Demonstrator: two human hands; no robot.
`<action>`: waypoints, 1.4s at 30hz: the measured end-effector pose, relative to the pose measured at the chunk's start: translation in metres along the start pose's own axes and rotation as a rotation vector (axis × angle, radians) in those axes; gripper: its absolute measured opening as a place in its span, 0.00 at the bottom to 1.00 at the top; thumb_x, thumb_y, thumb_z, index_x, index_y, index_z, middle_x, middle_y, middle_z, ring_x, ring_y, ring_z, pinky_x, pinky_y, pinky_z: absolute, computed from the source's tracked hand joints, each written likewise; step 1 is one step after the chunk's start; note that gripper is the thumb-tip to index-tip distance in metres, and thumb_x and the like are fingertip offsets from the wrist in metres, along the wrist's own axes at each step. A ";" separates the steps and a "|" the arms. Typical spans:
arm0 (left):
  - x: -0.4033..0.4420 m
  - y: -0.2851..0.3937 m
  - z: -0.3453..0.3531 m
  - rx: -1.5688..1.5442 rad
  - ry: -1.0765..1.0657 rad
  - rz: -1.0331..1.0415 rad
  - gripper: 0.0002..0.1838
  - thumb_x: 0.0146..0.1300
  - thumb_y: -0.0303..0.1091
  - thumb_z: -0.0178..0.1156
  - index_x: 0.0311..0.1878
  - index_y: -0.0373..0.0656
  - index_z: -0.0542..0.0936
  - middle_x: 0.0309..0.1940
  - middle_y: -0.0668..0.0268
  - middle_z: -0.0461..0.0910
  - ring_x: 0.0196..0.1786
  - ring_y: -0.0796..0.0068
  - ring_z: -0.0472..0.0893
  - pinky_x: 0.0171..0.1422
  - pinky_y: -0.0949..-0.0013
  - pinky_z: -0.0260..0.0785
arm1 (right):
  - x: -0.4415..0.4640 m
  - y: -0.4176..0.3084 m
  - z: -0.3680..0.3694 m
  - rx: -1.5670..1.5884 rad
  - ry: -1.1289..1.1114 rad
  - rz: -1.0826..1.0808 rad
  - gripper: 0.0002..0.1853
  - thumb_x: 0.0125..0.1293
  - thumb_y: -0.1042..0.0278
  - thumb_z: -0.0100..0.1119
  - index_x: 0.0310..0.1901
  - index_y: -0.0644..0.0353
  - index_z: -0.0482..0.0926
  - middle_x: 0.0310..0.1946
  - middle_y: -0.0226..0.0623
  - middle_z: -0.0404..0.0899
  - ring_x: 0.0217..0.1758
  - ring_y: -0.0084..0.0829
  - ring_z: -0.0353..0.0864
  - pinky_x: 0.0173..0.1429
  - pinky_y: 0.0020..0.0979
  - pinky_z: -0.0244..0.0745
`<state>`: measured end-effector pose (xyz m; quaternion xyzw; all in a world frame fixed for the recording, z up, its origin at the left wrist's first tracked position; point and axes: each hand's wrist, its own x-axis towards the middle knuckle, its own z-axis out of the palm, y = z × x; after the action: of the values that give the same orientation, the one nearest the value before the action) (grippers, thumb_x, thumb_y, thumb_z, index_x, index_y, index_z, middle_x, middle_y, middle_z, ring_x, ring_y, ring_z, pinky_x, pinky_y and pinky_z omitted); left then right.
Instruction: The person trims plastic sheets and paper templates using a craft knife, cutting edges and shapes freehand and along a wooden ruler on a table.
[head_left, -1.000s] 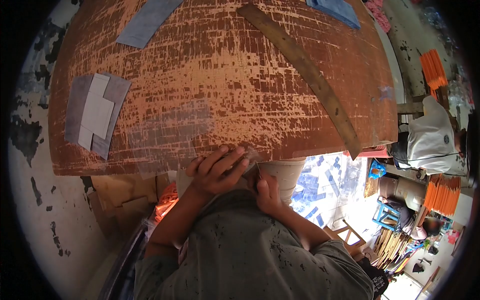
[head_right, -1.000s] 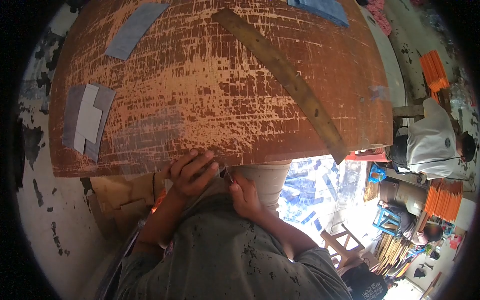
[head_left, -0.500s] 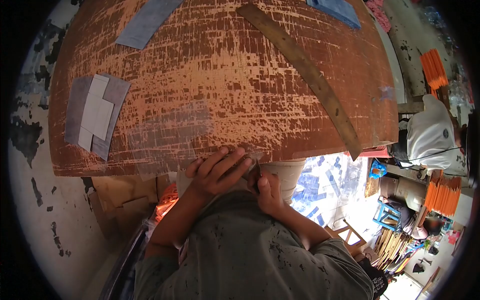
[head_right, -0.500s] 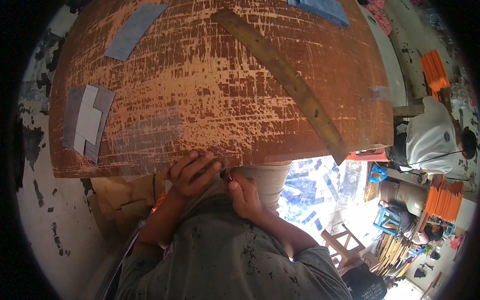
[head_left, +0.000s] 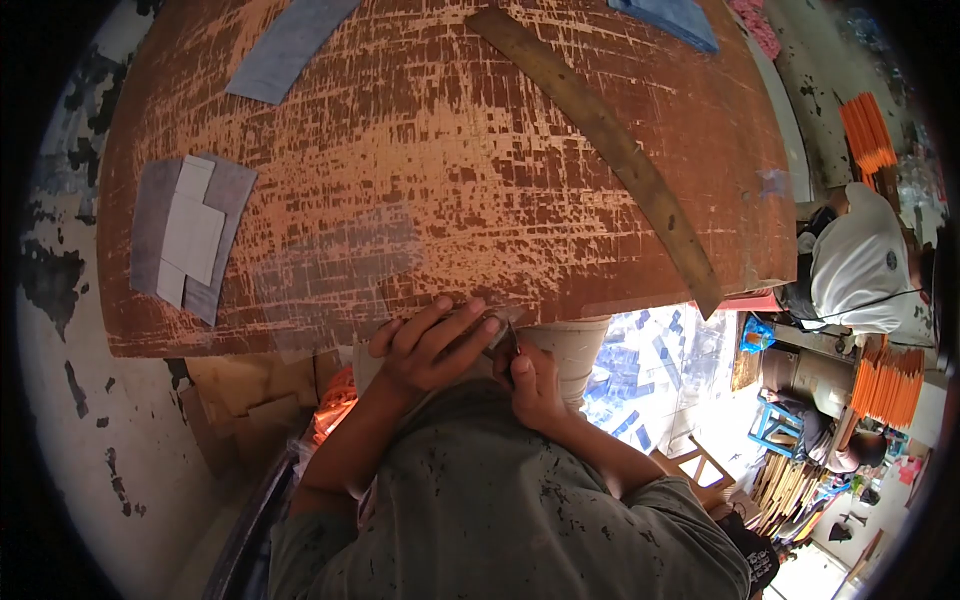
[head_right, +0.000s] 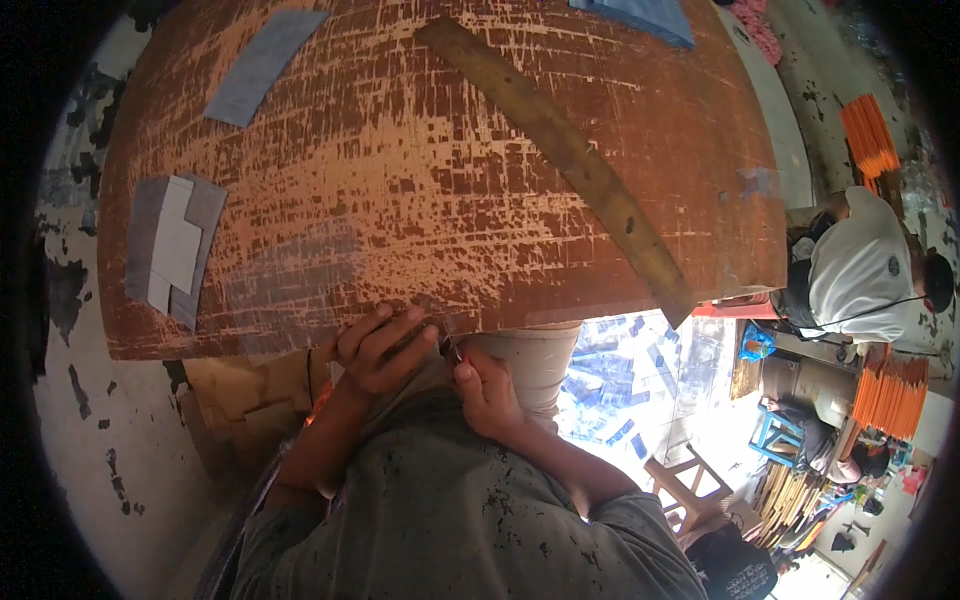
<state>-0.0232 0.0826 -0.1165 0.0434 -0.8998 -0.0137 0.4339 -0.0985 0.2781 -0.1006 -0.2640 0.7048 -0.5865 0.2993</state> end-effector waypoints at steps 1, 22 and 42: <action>0.003 0.000 -0.002 -0.023 -0.002 0.005 0.09 0.80 0.53 0.66 0.59 0.79 0.89 0.62 0.91 0.88 0.67 0.83 0.80 0.85 0.61 0.48 | -0.001 0.002 0.000 -0.026 0.009 -0.007 0.26 0.92 0.45 0.44 0.45 0.62 0.77 0.27 0.35 0.76 0.30 0.34 0.78 0.38 0.39 0.72; 0.003 -0.002 0.000 -0.044 0.025 0.008 0.09 0.78 0.52 0.71 0.56 0.76 0.81 0.63 0.92 0.89 0.66 0.85 0.83 0.83 0.62 0.50 | -0.001 -0.001 0.003 0.042 -0.018 0.007 0.26 0.92 0.45 0.44 0.45 0.62 0.77 0.26 0.34 0.74 0.28 0.30 0.75 0.36 0.36 0.70; 0.001 -0.001 0.001 -0.039 0.028 0.004 0.07 0.81 0.53 0.65 0.57 0.78 0.87 0.66 0.89 0.89 0.67 0.85 0.82 0.83 0.60 0.49 | -0.004 -0.002 0.001 -0.030 0.027 -0.001 0.21 0.89 0.50 0.54 0.43 0.62 0.75 0.25 0.39 0.76 0.28 0.35 0.78 0.36 0.39 0.74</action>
<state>-0.0250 0.0819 -0.1165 0.0332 -0.8934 -0.0299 0.4471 -0.0950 0.2799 -0.0988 -0.2606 0.7173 -0.5796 0.2857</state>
